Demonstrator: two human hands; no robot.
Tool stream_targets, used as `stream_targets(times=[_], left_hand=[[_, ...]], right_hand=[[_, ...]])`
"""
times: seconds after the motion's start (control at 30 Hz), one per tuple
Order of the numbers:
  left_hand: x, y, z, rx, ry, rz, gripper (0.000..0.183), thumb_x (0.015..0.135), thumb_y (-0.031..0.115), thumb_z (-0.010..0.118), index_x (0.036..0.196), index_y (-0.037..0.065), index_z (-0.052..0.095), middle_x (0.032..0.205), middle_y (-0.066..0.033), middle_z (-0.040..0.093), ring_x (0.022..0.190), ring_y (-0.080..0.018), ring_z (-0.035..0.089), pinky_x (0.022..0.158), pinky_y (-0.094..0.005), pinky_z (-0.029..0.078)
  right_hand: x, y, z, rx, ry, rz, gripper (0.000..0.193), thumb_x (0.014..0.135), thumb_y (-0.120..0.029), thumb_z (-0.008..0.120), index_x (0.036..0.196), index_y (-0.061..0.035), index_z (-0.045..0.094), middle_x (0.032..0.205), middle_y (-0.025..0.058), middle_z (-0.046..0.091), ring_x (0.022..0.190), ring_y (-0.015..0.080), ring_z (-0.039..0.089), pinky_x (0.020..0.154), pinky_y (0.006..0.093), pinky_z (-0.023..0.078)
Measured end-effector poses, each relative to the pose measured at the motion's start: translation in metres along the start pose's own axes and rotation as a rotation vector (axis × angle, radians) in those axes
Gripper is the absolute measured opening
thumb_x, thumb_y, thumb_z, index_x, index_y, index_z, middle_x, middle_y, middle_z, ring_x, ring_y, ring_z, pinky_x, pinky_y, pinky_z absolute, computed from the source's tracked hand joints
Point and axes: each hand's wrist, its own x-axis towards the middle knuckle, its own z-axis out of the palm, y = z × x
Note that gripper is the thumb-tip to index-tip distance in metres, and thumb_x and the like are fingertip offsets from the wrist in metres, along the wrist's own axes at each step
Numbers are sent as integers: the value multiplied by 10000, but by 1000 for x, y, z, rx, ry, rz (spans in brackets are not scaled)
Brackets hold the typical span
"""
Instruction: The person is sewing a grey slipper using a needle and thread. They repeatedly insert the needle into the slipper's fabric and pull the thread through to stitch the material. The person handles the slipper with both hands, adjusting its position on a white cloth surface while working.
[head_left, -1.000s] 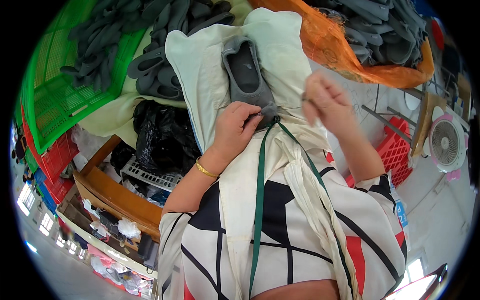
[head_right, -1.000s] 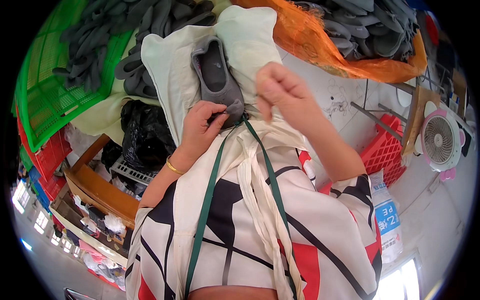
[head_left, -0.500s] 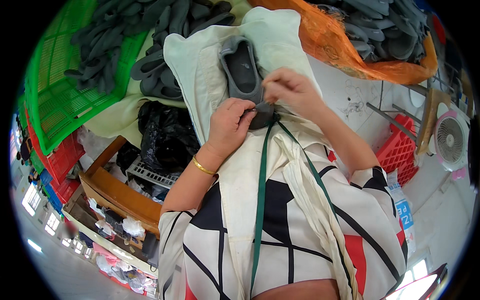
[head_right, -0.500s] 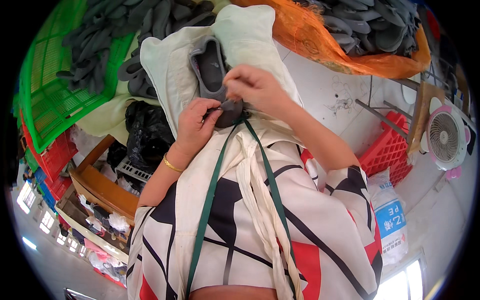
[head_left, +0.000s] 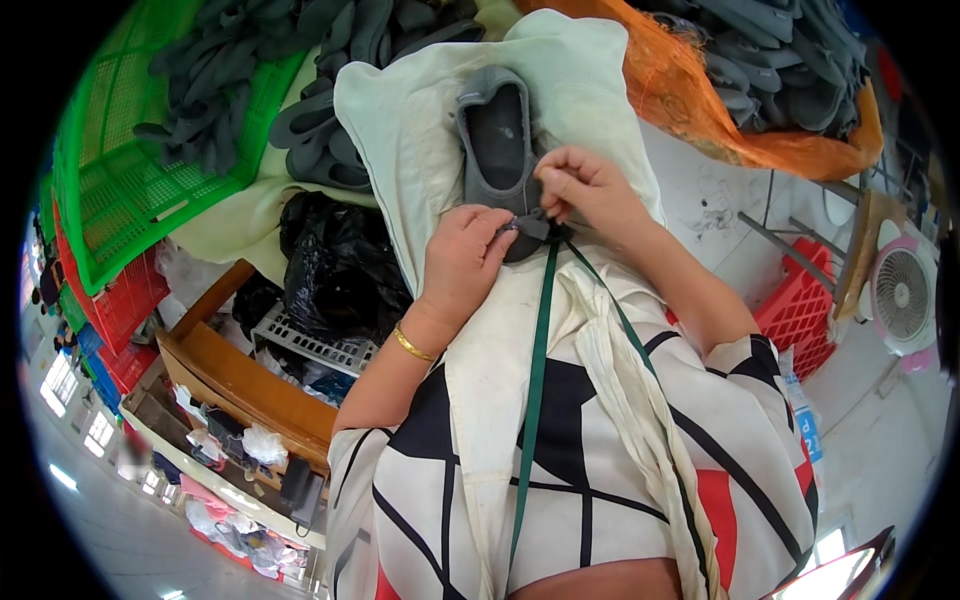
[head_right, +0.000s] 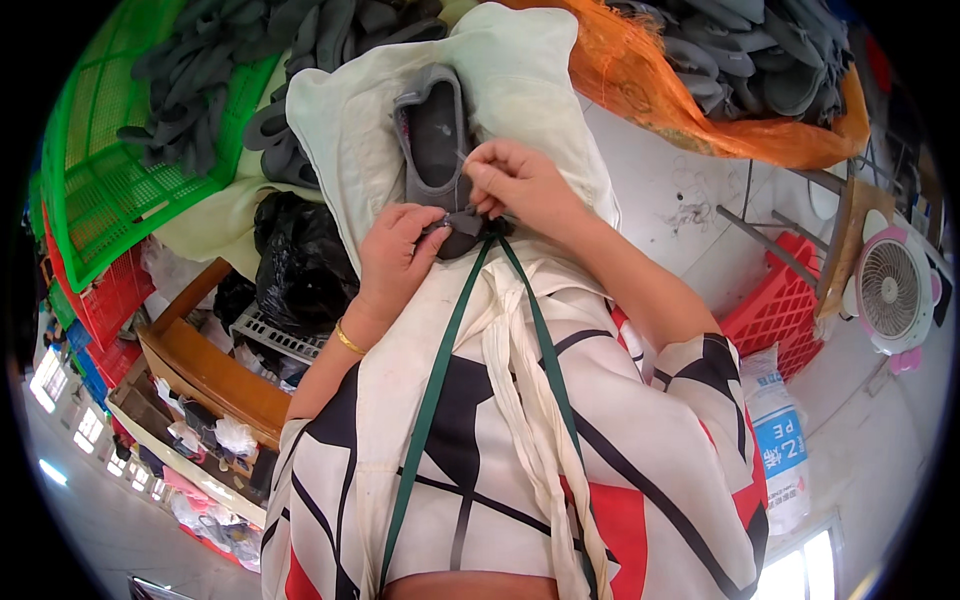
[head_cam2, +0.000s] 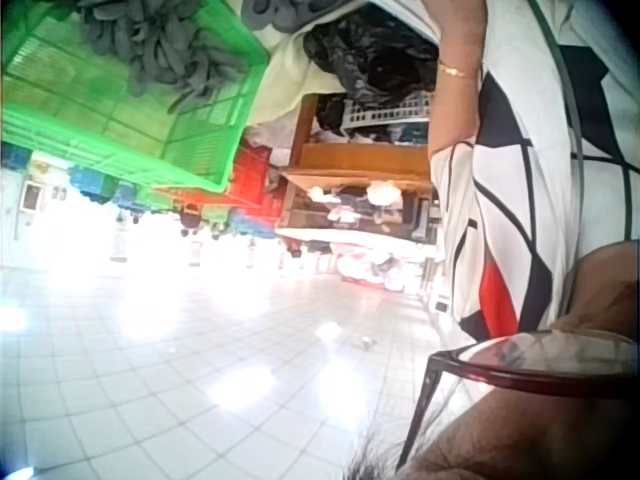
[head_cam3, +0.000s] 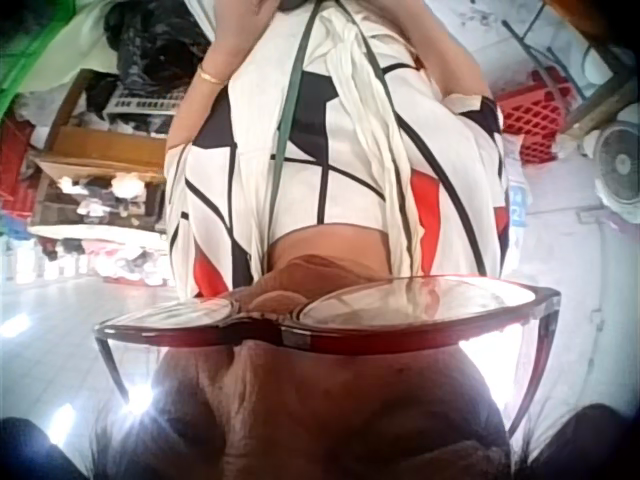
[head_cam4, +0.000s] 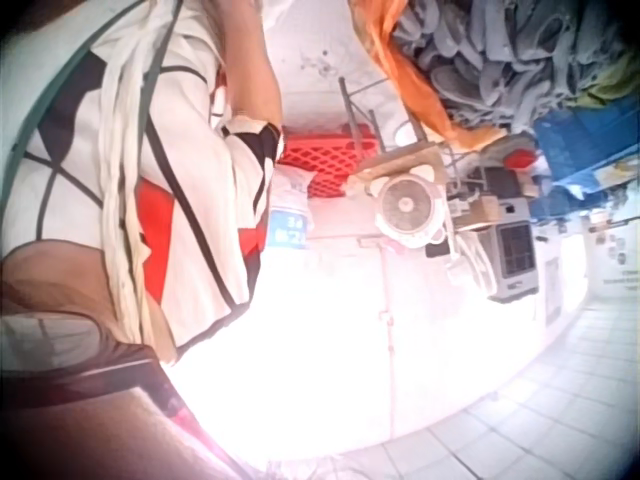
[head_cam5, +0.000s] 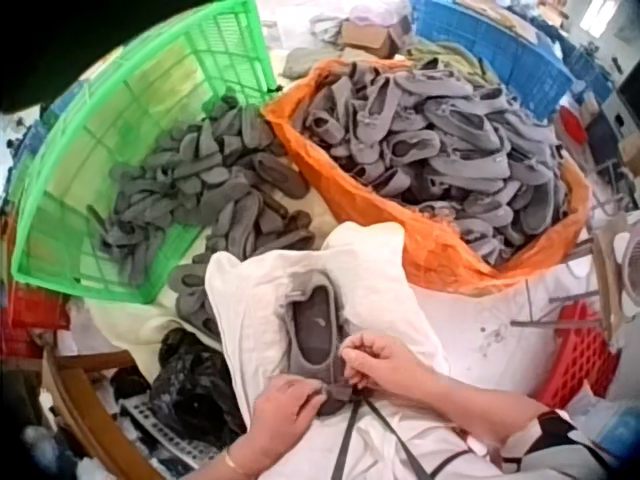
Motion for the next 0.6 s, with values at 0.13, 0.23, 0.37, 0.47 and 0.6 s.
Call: stream_targets(times=[0.13, 0.23, 0.37, 0.47, 0.6], left_hand=[[-4, -4, 2, 41, 33, 81, 161, 802, 79, 736, 957, 79, 692, 887, -79, 654, 797, -281, 627, 672, -361, 516], [-3, -7, 4, 61, 80, 138, 163, 788, 71, 746, 941, 84, 693, 877, -64, 653, 779, -269, 627, 645, -353, 514], [-3, -3, 3, 82, 112, 172, 201, 776, 14, 763, 963, 49, 699, 886, -93, 669, 771, -269, 642, 652, -342, 520], [-5, -3, 6, 102, 152, 183, 202, 772, 13, 763, 960, 52, 701, 907, -89, 681, 780, -270, 646, 664, -344, 528], [-4, -3, 6, 127, 173, 200, 208, 765, 16, 768, 957, 49, 699, 922, -83, 698, 782, -266, 649, 672, -345, 533]], right_hand=[[-8, -19, -16, -110, 17, -37, 136, 985, -177, 612, 1071, -73, 631, 750, -29, 605, 633, 49, 555, 576, 216, 458], [-14, -22, -7, -414, -62, -103, 121, 961, -171, 617, 1029, -85, 666, 727, 10, 642, 611, 97, 597, 569, 261, 477], [-9, -13, 2, -839, -82, -425, 139, 895, -139, 626, 1007, -83, 688, 778, 109, 699, 659, 256, 674, 638, 343, 531], [-7, -21, 5, -915, -114, -378, 166, 865, -137, 624, 1001, -79, 699, 823, 146, 699, 735, 338, 672, 693, 385, 545], [-5, -24, 5, -944, -144, -379, 162, 872, -140, 616, 996, -81, 702, 804, 140, 700, 719, 330, 674, 684, 388, 543]])
